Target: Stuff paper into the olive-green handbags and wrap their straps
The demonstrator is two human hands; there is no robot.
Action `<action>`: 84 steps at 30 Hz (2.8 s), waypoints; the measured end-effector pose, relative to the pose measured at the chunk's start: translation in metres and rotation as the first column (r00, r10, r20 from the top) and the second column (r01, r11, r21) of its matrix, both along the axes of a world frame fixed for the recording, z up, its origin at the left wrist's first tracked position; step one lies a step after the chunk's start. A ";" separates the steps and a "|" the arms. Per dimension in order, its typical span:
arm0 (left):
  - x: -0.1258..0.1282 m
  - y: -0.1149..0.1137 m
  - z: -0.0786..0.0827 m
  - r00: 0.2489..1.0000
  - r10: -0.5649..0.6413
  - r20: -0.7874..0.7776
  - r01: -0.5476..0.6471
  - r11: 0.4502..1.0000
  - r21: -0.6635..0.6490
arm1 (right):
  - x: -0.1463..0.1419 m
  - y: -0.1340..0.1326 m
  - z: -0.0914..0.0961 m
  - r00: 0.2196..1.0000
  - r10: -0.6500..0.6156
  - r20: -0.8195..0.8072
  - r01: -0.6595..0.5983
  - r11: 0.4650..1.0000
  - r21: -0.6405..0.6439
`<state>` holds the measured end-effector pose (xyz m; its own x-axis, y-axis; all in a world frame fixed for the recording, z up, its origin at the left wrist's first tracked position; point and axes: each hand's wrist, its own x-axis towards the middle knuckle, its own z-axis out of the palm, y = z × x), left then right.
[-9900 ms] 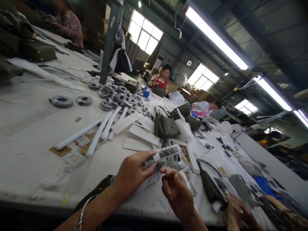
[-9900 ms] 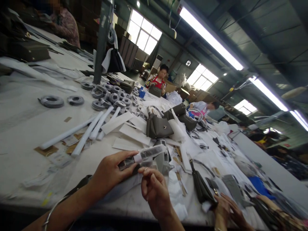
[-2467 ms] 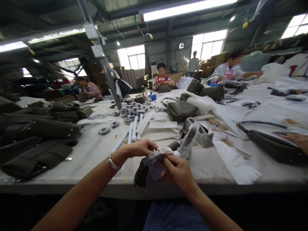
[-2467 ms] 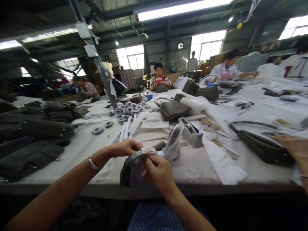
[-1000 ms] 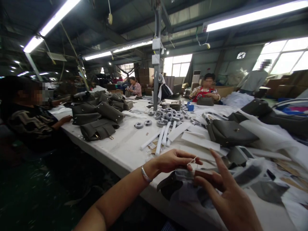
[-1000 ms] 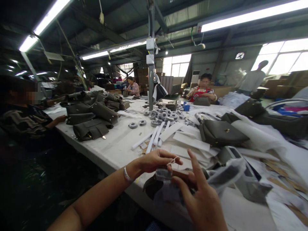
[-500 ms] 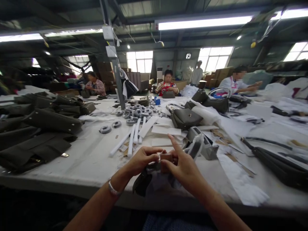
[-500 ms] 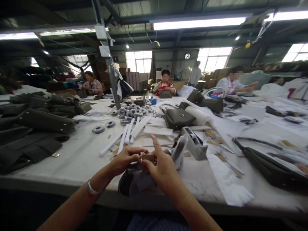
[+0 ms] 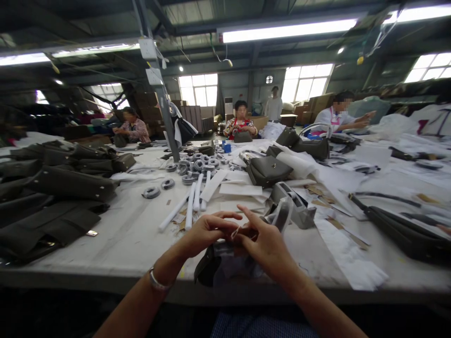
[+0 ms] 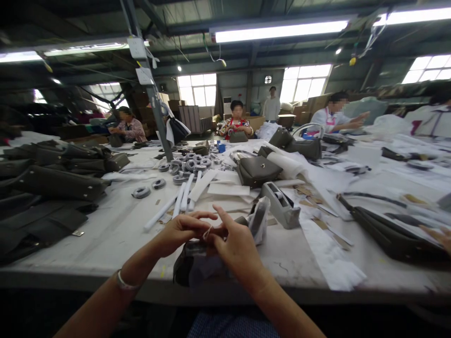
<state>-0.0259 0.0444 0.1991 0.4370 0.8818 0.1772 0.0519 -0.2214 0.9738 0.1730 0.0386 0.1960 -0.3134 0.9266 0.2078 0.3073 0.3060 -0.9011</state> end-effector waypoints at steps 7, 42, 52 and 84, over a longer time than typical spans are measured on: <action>0.009 -0.010 0.002 0.979 0.082 -0.186 -0.031 0.964 0.264 | 0.000 0.000 -0.010 0.999 -0.006 -0.051 0.005 1.000 -0.018; 0.019 -0.019 -0.013 0.769 0.538 0.345 -0.457 0.840 -0.292 | -0.004 -0.022 -0.047 0.931 -0.141 -0.336 0.278 0.872 0.403; 0.009 -0.043 -0.016 0.530 0.751 0.392 -0.806 0.590 -0.040 | 0.005 0.007 -0.045 0.989 -0.072 0.129 -0.019 0.807 0.590; -0.015 -0.048 -0.006 0.228 0.780 0.582 -0.908 0.387 -0.163 | -0.001 0.026 -0.023 0.954 0.110 0.278 -0.245 0.822 0.515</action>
